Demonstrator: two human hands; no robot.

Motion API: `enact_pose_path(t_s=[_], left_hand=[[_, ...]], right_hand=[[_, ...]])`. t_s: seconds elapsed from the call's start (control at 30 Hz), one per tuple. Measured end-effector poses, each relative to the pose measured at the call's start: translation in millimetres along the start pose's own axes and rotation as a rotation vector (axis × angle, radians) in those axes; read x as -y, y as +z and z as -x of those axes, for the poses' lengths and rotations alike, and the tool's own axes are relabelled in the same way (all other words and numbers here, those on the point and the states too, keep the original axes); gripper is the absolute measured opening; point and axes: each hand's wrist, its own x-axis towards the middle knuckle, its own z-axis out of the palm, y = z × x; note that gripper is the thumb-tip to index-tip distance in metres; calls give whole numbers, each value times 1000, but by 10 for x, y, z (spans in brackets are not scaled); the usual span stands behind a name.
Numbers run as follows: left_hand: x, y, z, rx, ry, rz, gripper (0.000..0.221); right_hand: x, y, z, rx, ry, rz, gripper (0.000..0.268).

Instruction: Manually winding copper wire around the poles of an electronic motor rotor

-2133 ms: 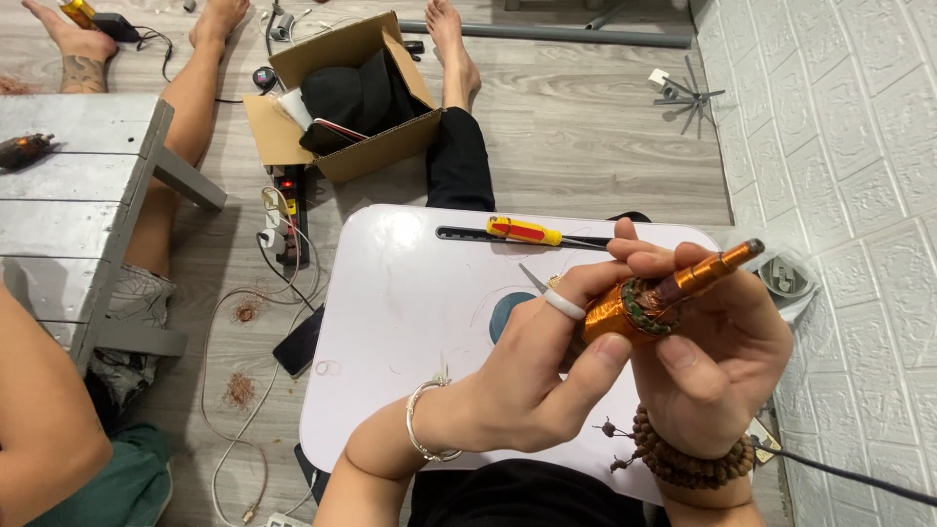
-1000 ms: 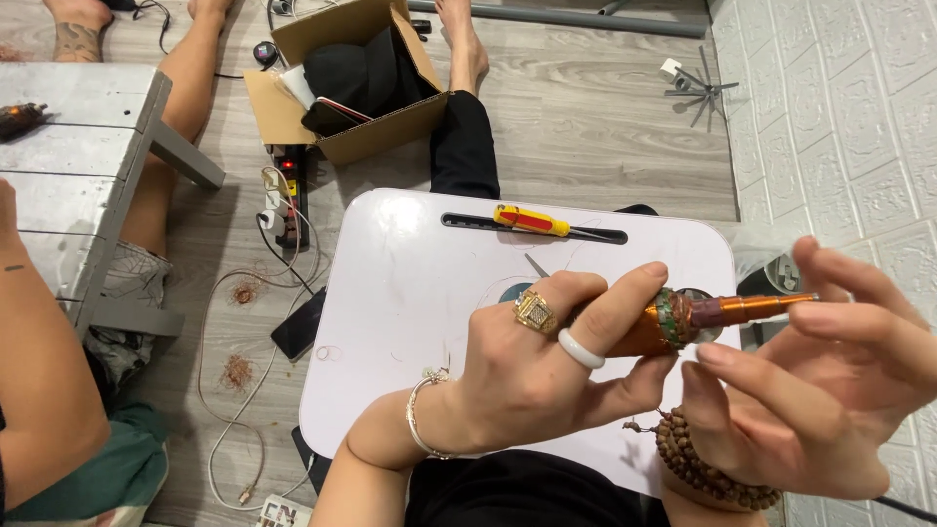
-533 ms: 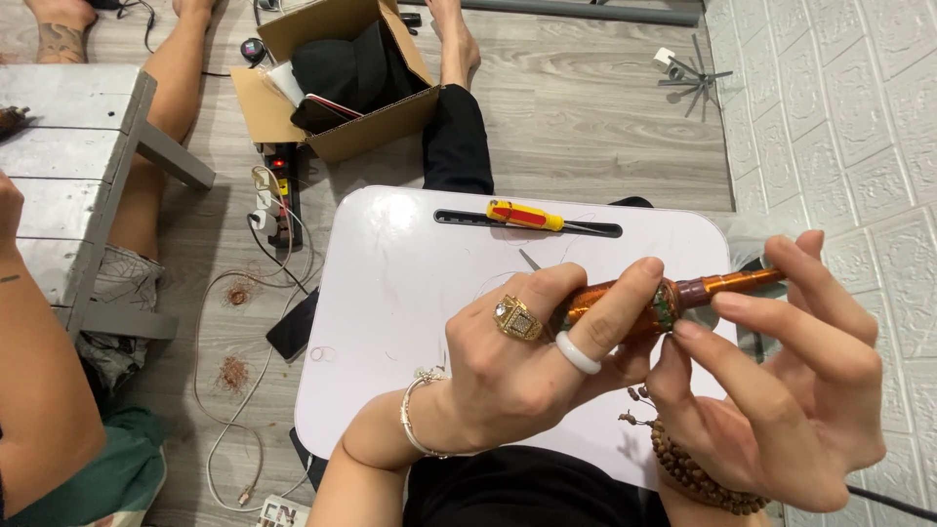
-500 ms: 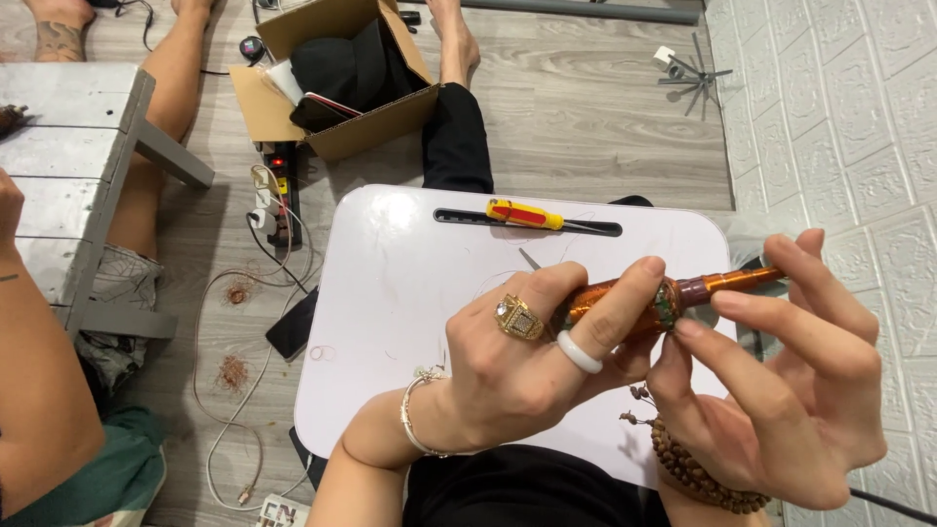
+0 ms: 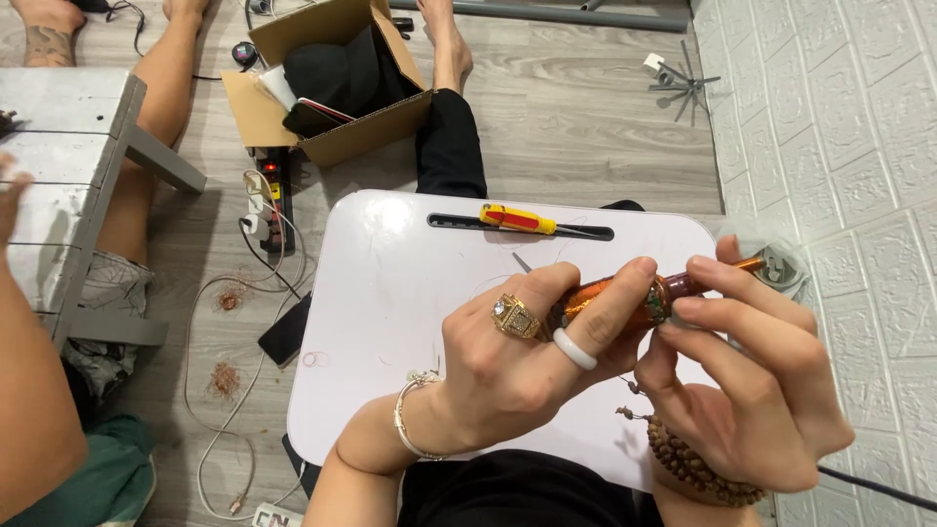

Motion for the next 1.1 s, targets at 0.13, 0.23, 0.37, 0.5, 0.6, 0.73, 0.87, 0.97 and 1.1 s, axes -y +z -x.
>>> enact_pose_path(t_s=[0.13,0.23,0.37,0.5,0.6,0.73,0.87,0.97,1.1], left_hand=[[-3,11,2,0,-3,9,44],[-1,-8,-10,-4,3,-17,43],[8,9,6,10,0,-5,44],[13,35,24,5,-15,34,48],[10,27,6,7,-15,39,48],[26,42,11,15,-22,39,51],[29,47,14,-2,-12,41,52],[18,43,9,-15,-4,37,52],[6,68,14,-29,-4,19,50]], right_hand=[[-91,-56,7,51,11,-15,20],[-104,-50,25,47,-37,-29,18],[-98,-48,15,37,9,-9,18],[-34,-34,16,27,74,25,19],[-50,-17,9,6,51,36,19],[-119,-39,31,23,42,-9,19],[-179,-50,47,24,16,-36,19],[-194,-47,60,21,8,-59,19],[-198,-32,33,19,13,-57,17]])
